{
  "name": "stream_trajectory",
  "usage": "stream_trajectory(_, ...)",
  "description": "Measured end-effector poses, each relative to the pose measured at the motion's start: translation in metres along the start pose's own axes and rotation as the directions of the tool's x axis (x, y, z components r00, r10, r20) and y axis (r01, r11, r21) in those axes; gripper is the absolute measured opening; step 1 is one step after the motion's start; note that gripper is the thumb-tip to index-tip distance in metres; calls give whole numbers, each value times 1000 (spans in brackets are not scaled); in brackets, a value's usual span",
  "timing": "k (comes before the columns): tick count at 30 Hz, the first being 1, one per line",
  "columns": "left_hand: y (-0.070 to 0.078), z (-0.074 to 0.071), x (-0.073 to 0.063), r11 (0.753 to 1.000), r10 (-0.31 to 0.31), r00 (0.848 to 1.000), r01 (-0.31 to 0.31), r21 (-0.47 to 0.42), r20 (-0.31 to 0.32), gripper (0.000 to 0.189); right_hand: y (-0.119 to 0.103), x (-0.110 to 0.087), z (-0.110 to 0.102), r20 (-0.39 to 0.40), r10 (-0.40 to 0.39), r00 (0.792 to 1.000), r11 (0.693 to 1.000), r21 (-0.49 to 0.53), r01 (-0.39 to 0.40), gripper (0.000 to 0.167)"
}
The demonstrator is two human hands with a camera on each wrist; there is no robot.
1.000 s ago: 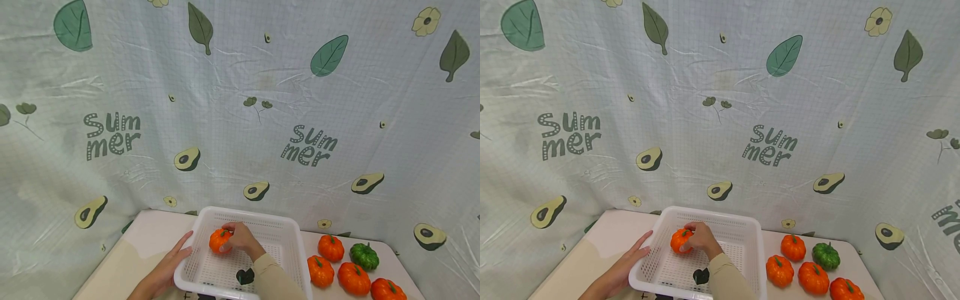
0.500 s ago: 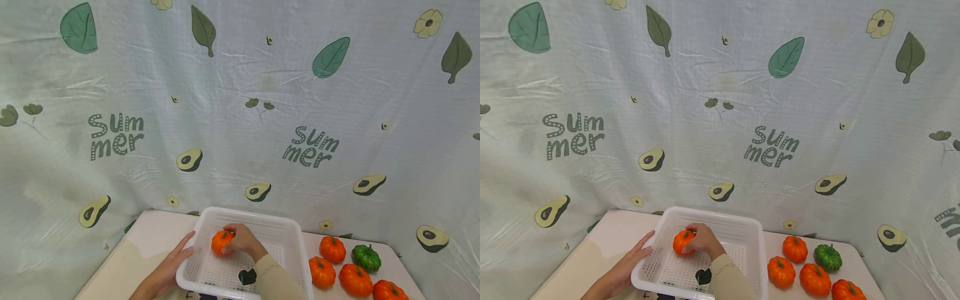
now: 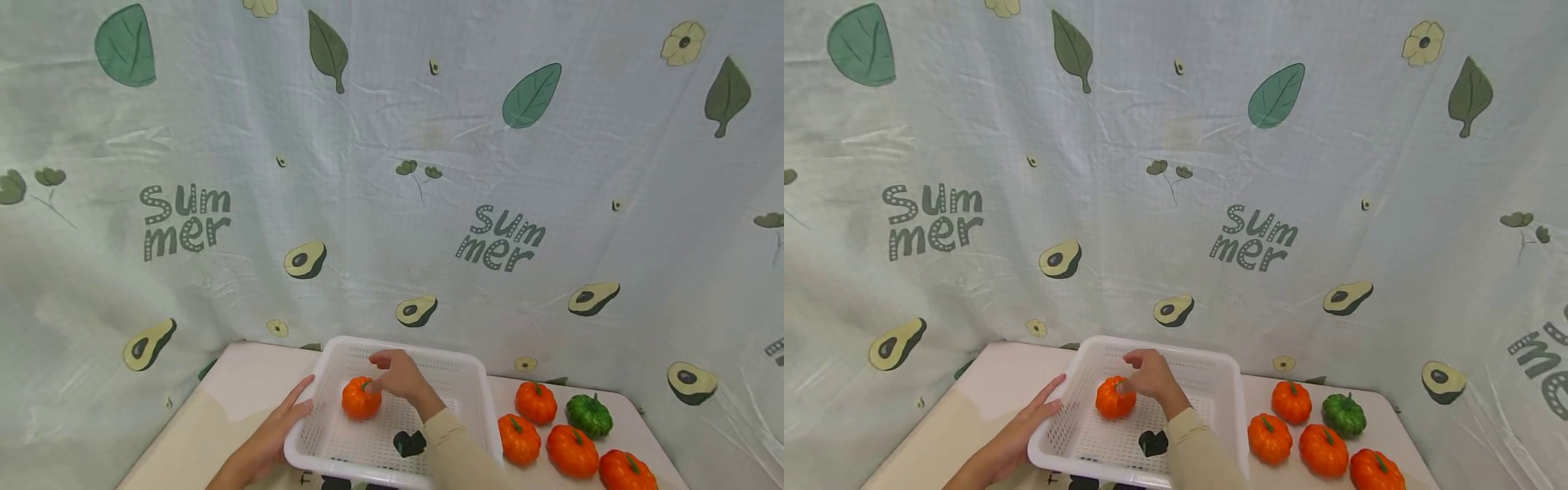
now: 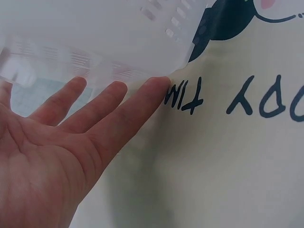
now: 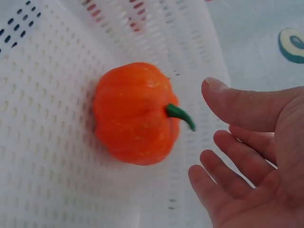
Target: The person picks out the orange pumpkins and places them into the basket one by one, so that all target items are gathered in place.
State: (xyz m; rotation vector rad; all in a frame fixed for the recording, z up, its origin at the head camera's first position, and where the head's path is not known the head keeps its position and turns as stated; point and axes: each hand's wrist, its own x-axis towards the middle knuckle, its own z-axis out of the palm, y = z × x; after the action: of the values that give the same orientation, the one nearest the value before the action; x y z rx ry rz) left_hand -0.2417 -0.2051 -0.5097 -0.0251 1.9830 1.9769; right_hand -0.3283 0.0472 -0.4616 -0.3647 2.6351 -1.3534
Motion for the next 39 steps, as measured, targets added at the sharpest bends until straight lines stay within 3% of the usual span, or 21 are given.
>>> stream_trajectory(7, -1, -2, 1, 1000, -11, 1000, 11, -1, 0, 77, -6, -6, -22, -54, -19, 998, 997, 74, 23, 37)
stream_trajectory(14, -2, -2, 2, 1000, -17, 1000, 17, 4, -23, 77, -1, -16, -48, -41, -32, 999, 989, 144, 37, 40)
stream_trajectory(22, 0, -1, 1, 1000, -25, 999, 25, 6, -43, 76, 13, -25, -72, -54, -33, 998, 987, 155, 41, 39)
stream_trajectory(39, 1, 0, 1, 1000, -8, 999, 8, -8, 31, 74, 34, -44, -111, -124, 20, 992, 990, 142, -2, 34)
